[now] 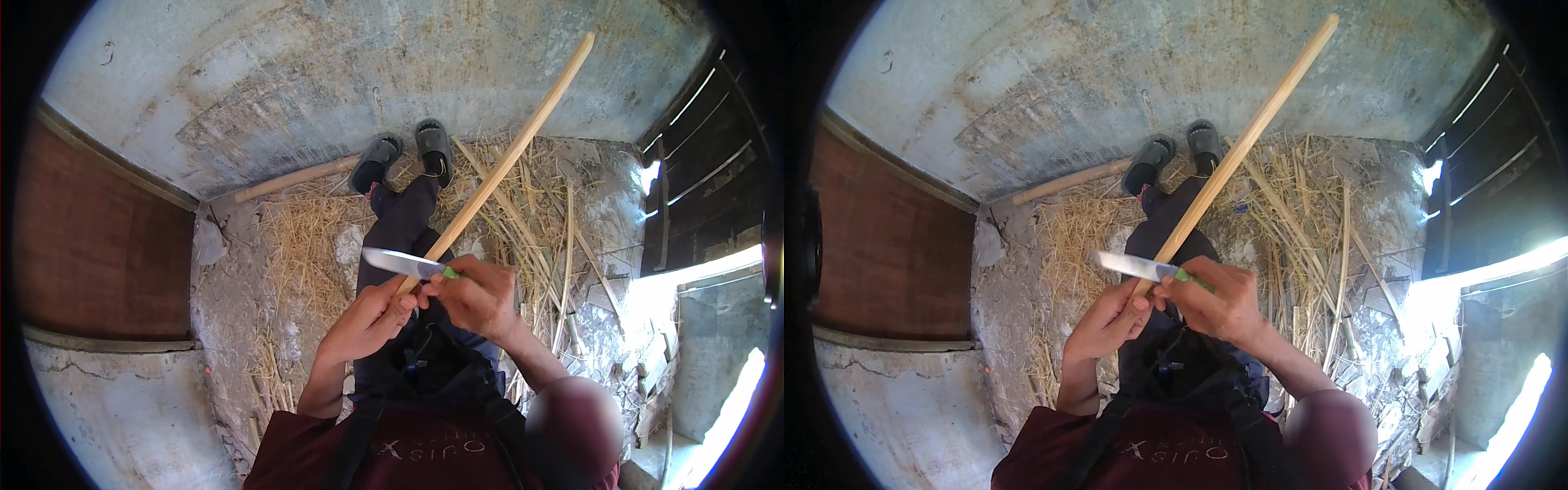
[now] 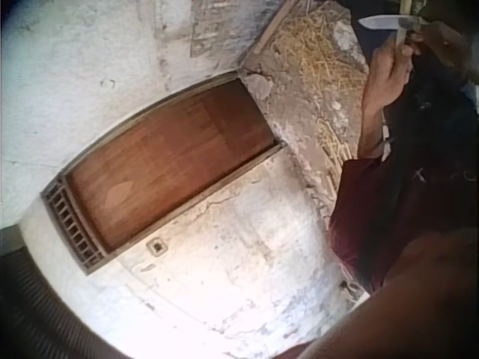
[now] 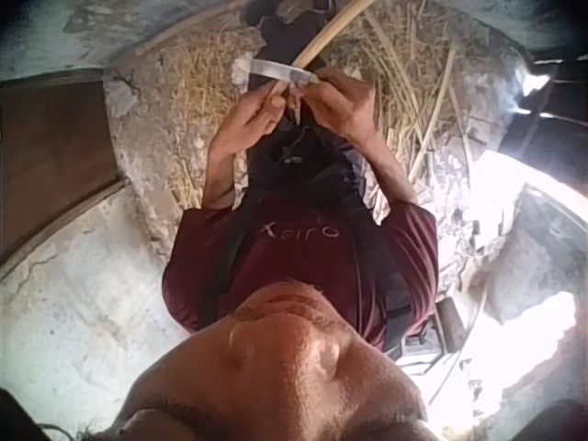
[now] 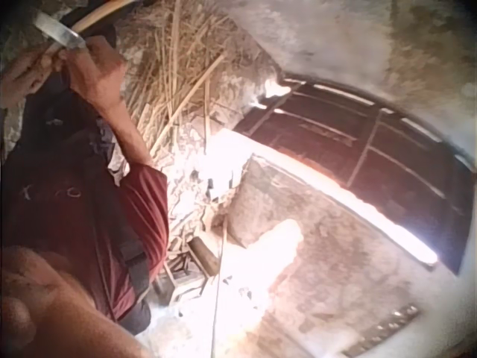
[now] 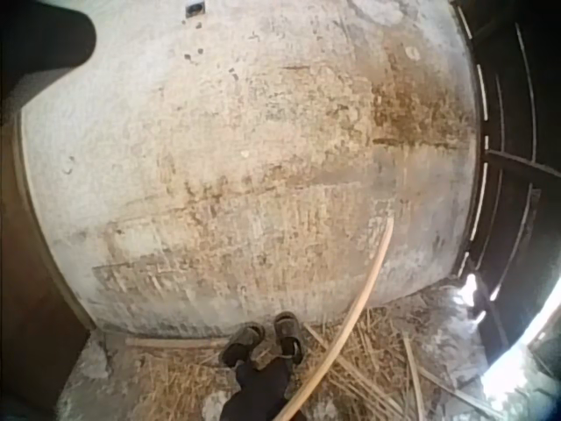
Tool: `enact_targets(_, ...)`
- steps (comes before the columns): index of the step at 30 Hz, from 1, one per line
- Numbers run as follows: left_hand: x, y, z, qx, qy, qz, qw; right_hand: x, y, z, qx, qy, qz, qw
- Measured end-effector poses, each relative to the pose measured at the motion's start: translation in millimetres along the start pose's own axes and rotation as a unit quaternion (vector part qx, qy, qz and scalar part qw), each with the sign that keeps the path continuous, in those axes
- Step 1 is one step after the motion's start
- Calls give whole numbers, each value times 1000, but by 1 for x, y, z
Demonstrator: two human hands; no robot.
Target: The person uses a small knife to shave off thin layers from a long, thin wooden stick, rotating the stick between their hands to work on different sides.
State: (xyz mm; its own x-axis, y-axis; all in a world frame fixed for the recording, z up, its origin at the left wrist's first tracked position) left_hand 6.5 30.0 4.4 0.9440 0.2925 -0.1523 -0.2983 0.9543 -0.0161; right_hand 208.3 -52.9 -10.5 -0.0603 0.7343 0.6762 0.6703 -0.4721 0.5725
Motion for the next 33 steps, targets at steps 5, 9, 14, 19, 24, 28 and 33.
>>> enact_targets(5,-5,-3,4,91,9,48,995,8,12,11,-3,-24,55,998)
enact_targets(9,-8,-10,11,193,9,107,975,11,19,14,12,-41,72,996)
enact_targets(14,-7,-14,11,245,-26,135,960,8,13,5,-9,18,26,999)
enact_targets(19,-9,-20,13,258,-12,148,955,13,18,15,-28,52,59,996)
enact_targets(24,-13,-23,8,279,-26,168,945,15,21,26,-37,48,82,995)
enact_targets(28,-16,-24,8,266,-10,174,948,19,26,37,-44,41,94,994)
enact_targets(33,-20,-24,5,274,9,179,945,23,37,56,-65,32,126,989)
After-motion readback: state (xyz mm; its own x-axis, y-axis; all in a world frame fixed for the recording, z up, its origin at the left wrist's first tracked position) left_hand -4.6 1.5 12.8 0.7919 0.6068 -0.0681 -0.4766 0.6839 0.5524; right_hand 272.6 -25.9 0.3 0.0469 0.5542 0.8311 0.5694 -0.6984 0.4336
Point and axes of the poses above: each hand's wrist, its own x-axis towards the middle knuckle, its own y-axis out of the back of the hand, z = x × y, the point moved 1 cm from there along x, towards the middle knuckle, and after that the axes turned 11 degrees about -z, right-handed, at the moved point
